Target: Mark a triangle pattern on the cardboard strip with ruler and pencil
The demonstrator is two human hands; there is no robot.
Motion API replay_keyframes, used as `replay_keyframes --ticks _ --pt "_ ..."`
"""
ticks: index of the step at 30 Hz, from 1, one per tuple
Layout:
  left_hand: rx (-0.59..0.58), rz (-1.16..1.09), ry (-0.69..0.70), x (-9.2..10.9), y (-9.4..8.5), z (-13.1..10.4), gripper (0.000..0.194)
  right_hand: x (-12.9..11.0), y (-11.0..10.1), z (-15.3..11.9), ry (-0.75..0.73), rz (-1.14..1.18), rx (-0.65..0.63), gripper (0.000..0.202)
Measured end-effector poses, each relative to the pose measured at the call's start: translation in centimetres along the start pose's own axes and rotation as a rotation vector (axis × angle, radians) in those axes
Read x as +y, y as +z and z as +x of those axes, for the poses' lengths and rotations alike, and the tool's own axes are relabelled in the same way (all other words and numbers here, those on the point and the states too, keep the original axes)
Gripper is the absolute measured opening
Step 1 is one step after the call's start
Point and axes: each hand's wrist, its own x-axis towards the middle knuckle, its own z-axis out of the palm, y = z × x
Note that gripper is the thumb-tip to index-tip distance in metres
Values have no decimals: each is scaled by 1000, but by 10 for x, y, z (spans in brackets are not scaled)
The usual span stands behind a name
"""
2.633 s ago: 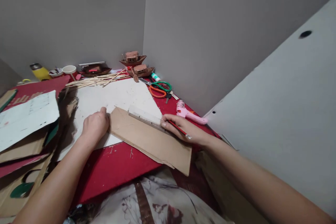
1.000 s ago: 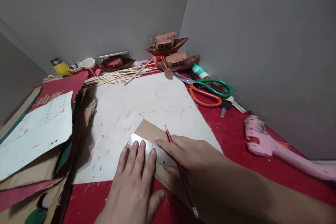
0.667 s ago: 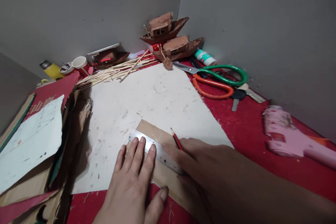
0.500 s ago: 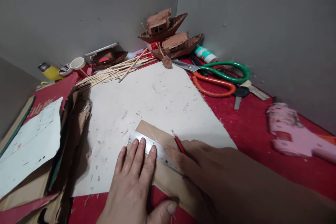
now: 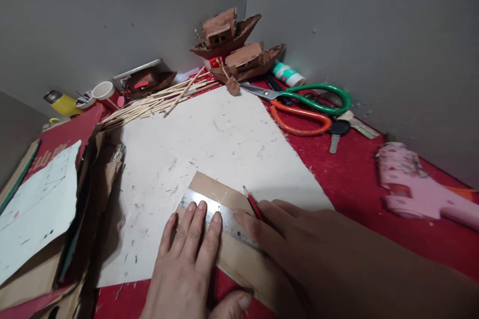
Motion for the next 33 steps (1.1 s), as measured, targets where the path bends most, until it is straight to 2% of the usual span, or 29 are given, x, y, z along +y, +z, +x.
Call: replay_keyframes --ticks 4,6,21,33 --pt "-3 -19 -13 1 0 -2 95 -1 -13 2 -2 6 -22 37" --pt "-9 -30 -16 1 0 -1 92 -1 -16 2 5 13 -31 31" --pt "-23 25 19 -4 11 -11 101 0 -2 -1 -89 -19 79 50" --pt "-49 64 -8 -3 13 -11 97 3 -4 0 -114 -25 78 42"
